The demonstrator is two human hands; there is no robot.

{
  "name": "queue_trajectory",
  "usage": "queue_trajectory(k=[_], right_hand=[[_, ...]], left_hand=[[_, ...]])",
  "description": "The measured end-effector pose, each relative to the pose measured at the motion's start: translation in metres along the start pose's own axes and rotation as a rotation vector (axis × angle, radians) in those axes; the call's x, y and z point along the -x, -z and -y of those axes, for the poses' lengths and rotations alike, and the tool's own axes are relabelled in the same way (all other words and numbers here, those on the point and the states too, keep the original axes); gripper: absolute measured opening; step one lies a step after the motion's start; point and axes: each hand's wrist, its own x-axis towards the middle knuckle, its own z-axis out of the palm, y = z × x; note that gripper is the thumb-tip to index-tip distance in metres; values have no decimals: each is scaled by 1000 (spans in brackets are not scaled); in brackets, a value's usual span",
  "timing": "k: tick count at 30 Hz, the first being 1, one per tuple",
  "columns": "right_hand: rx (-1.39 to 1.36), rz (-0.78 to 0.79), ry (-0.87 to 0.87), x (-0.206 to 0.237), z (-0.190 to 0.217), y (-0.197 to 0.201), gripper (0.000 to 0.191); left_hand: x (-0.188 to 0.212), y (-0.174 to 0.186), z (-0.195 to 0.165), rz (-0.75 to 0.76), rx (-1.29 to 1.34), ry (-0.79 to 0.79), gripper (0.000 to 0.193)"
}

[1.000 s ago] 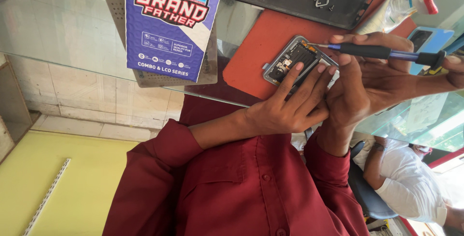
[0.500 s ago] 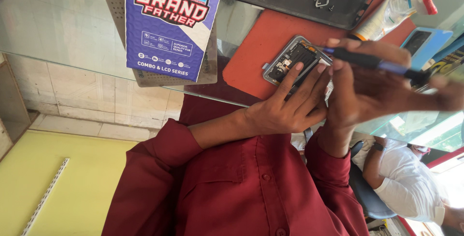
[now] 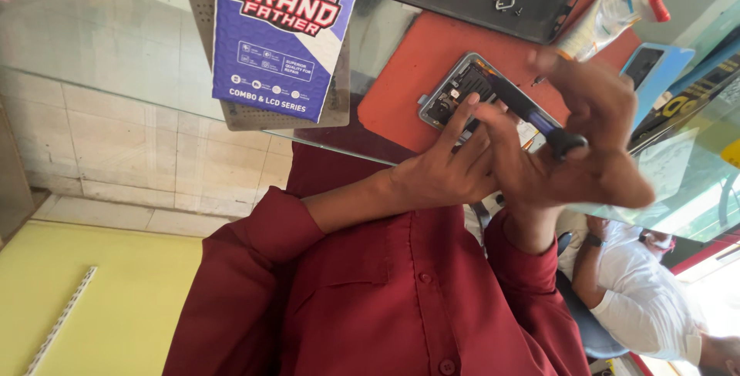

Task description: The person disassembles a smartphone, removes the back cover, and handles internal components including the battery and camera module. They use a screwdriver to remove screws and reposition parts on a workbench.

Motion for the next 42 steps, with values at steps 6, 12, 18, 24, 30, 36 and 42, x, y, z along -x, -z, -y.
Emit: queue_trajectory(k=[6, 12, 18, 24, 30, 36, 42], right_hand=[[68, -56, -105, 8, -2, 0, 85], [240, -84, -33, 11, -6, -15, 91], [119, -10, -61, 4, 4, -4, 83], [83, -40, -100, -3, 8, -11, 77], [2, 103, -152, -13, 19, -7, 72], [-31, 154, -53, -9, 21, -7, 69], [-195, -160, -96, -12, 9, -11, 70]], left_hand=[[2, -3, -1, -10, -20, -3, 35], [4, -2, -3, -19, -72, -7, 32], [1, -1, -1, -56, -28, 7, 36], [4, 0, -5, -13, -30, -4, 36], [6, -4, -4, 11, -10, -18, 39], [5, -2, -4, 66, 4, -7, 43], [2, 3, 1, 37, 21, -28, 27]])
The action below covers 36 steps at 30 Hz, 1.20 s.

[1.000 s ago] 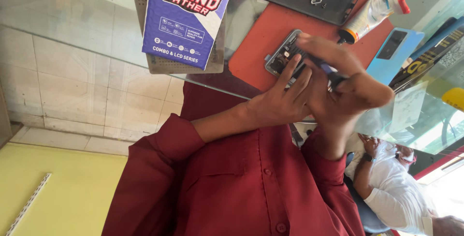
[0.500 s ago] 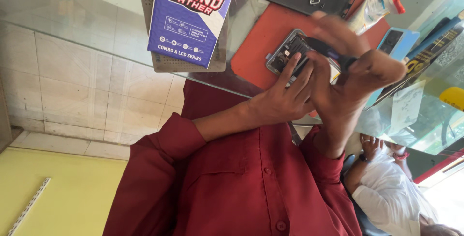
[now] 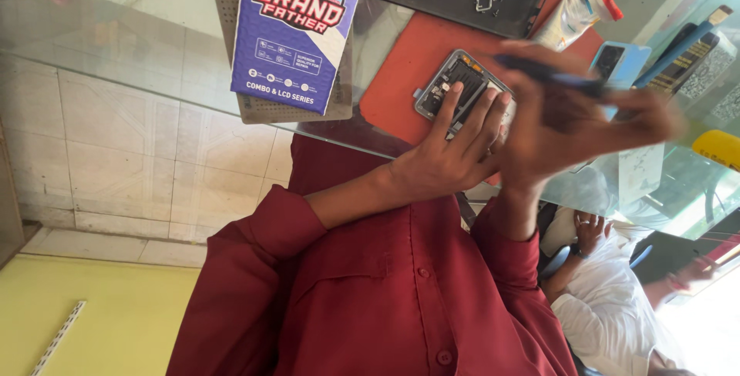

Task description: The person disassembles a smartphone, removes the back cover, and handles internal components including the battery and camera module. They use a screwdriver to remove screws and reposition parts on a workbench.

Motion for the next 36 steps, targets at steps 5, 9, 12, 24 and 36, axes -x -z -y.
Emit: queue_trajectory(k=[5, 9, 12, 24, 36], right_hand=[[-99, -65, 37, -21, -24, 15, 81], [-28, 65, 43, -25, -33, 15, 74], [-59, 48, 67, -25, -34, 11, 72], [-54, 49, 16, -23, -29, 11, 66], [-31, -10, 109, -25, -50, 9, 72]], left_hand=[[-4, 5, 3, 3, -86, 1, 19], [-6, 6, 4, 10, -76, -7, 24], [-6, 7, 4, 13, -78, -8, 27], [-7, 8, 5, 1, -64, -3, 29], [-9, 10, 5, 6, -49, 13, 25]])
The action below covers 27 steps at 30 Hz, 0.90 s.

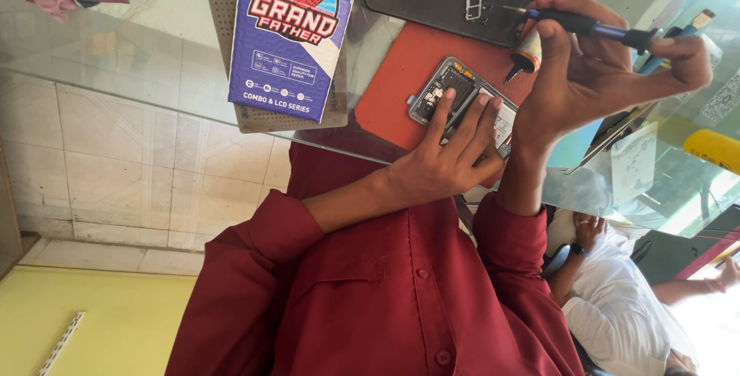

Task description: The person disassembles a smartphone, removes the back cover, and handles internal components including the battery and camera module. They use a screwdriver to remove screws and reposition parts on a workbench.

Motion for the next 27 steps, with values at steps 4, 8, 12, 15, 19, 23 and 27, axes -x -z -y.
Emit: queue_trajectory(k=[4, 8, 12, 15, 19, 23, 27], right_hand=[[-10, 1, -24, 0, -1, -1, 71], [16, 20, 1, -2, 0, -3, 72], [-32, 6, -33, -1, 3, -2, 72], [-49, -44, -75, 6, 6, 3, 76], [-270, -192, -228, 24, 13, 21, 82], [-438, -301, -365, 51, 19, 31, 79], [-485, -369, -480, 69, 18, 34, 82]], left_hand=[[0, 1, 1, -5, 5, 1, 26], [0, 2, 1, -5, 12, 2, 26], [0, 2, 0, -5, 22, 8, 26], [0, 1, 1, 5, -5, -7, 23], [0, 2, 1, 2, 12, -10, 26], [0, 3, 1, 13, -13, -19, 28], [0, 2, 0, 14, -43, -17, 26]])
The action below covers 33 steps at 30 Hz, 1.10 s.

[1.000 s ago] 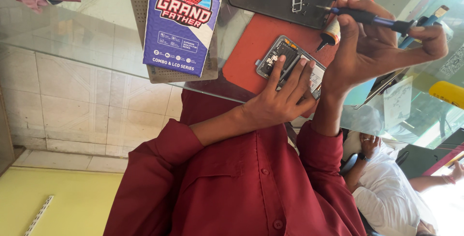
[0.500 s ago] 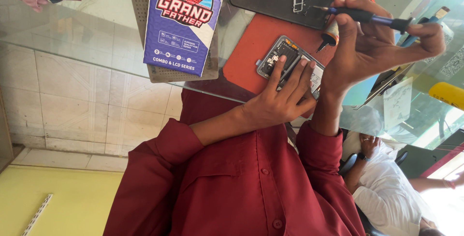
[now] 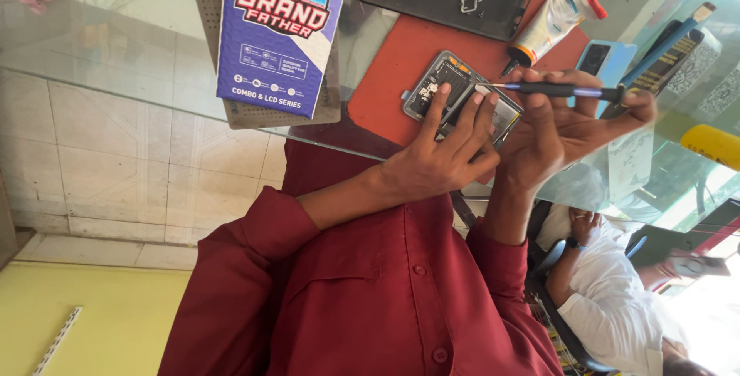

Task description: The person disassembles a smartphone, removes the back cover, and handles internal components including the battery and camera module. They use a screwdriver to remove screws and reposition parts on a workbench.

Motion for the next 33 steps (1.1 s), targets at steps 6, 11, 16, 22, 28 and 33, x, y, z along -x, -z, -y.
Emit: queue_trajectory(k=[6, 11, 16, 22, 28, 33], right_hand=[[-58, -24, 3, 4, -8, 4, 81], [-31, -33, 3, 5, -9, 5, 81], [-46, -19, 11, 5, -10, 7, 82], [-54, -11, 19, 5, -12, 6, 80], [-7, -43, 30, 4, -11, 3, 77], [-37, -63, 33, 4, -10, 1, 79]], left_hand=[[0, -2, -3, -2, -8, -1, 21], [1, -4, -4, -2, 3, 7, 21], [1, -5, -4, 1, 5, 6, 21], [3, -5, -5, -4, 14, 6, 21], [4, -7, -6, -5, 25, 8, 21], [4, -7, -6, -5, 26, 2, 21]])
